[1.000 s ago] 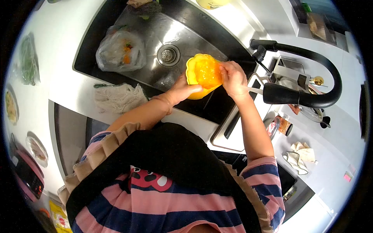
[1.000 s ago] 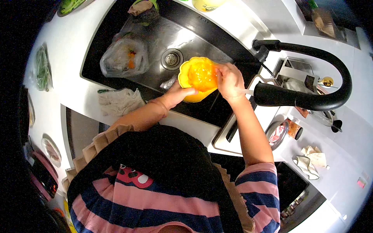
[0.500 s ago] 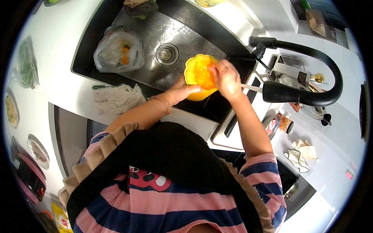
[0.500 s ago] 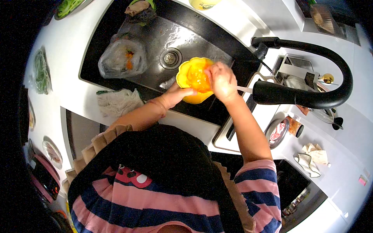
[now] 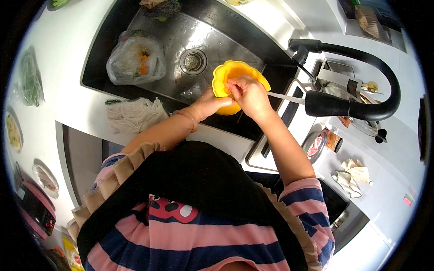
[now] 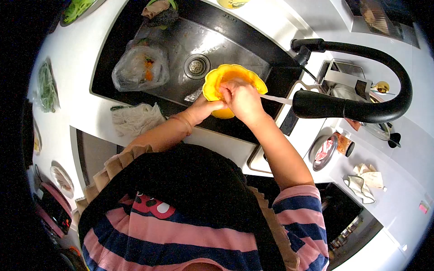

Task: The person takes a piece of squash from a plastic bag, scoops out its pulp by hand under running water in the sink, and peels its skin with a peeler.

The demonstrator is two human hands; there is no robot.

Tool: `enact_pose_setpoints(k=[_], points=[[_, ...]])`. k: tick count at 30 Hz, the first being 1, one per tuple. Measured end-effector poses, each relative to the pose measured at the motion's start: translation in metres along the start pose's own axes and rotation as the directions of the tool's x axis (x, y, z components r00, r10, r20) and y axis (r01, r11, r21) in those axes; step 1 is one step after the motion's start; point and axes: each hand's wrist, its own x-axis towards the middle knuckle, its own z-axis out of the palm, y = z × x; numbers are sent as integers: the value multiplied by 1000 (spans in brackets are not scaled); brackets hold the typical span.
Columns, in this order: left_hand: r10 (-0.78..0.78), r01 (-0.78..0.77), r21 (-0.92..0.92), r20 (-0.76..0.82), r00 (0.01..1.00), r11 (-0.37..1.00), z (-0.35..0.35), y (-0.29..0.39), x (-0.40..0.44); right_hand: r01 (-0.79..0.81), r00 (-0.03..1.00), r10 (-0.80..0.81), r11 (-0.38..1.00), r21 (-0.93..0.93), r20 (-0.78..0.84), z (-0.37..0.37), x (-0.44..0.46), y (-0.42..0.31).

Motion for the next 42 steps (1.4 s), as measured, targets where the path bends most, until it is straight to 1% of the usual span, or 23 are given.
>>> enact_pose_setpoints(k=[7,9,11,13,14,15,17,18,20,21,23,24,26,27,29,30,32,33,35,36,37,39,42], points=[[26,-27,40,17,1000,999,2,-6,0,-99,991,109,987,126,-73,5,1,9],[76,-76,63,7,997,995,0,-13,3,-198,976,215,947,253,-40,3,0,16],[70,-71,66,22,997,995,-2,-14,3,-237,969,247,943,235,-14,-5,0,17],[66,-68,69,35,997,995,-1,-10,2,-262,949,305,903,340,-80,-7,-2,23],[58,-60,80,25,998,995,0,-7,1,-269,946,312,908,321,-91,-9,-2,30],[51,-52,91,15,999,994,1,-6,1,-331,930,364,888,320,-47,-17,-1,27],[42,-42,66,3,999,997,1,-8,1,-265,950,310,878,398,-50,-12,-4,44],[30,-30,40,-6,1000,999,1,-8,1,-265,950,309,879,397,-50,-13,-4,40],[43,-43,45,4,999,998,1,-7,1,-188,982,184,916,354,46,-15,-5,26],[54,-55,49,15,998,997,1,-6,1,-144,989,150,931,336,7,-9,-6,21],[28,-30,83,24,999,996,1,-5,2,-30,998,38,983,179,-40,-5,-2,11],[3,-6,117,28,1000,993,-1,-5,2,-29,999,37,983,182,-39,-4,-1,7],[-6,2,125,28,1000,992,-2,-8,2,-49,997,50,999,7,-62,-3,1,0],[-12,7,132,33,999,991,-1,-10,2,-51,997,51,999,7,-60,-5,3,-1],[31,-39,166,49,998,985,-2,-14,3,4,1000,-3,994,-111,6,-10,8,0],[73,-85,202,65,995,976,-2,-14,3,3,1000,-3,994,-113,5,-11,8,2],[89,-100,211,64,994,972,-2,-14,3,13,1000,-14,999,52,13,-12,8,9],[104,-115,220,60,993,969,-2,-13,3,15,1000,-16,999,52,14,-14,8,9],[97,-102,202,33,995,974,-2,-17,3,-127,992,127,979,159,9,-17,8,10],[87,-87,184,9,996,979,-1,-17,2,-54,997,61,991,118,-54,-16,9,15],[87,-87,184,6,996,979,-2,-16,2,-52,997,59,991,120,-53,-15,8,17],[44,-54,146,68,997,988,-2,-13,3,-155,984,168,970,185,-55,-16,7,20],[8,-20,191,61,998,981,-2,-8,3,-189,973,213,954,232,-83,-24,6,22]])
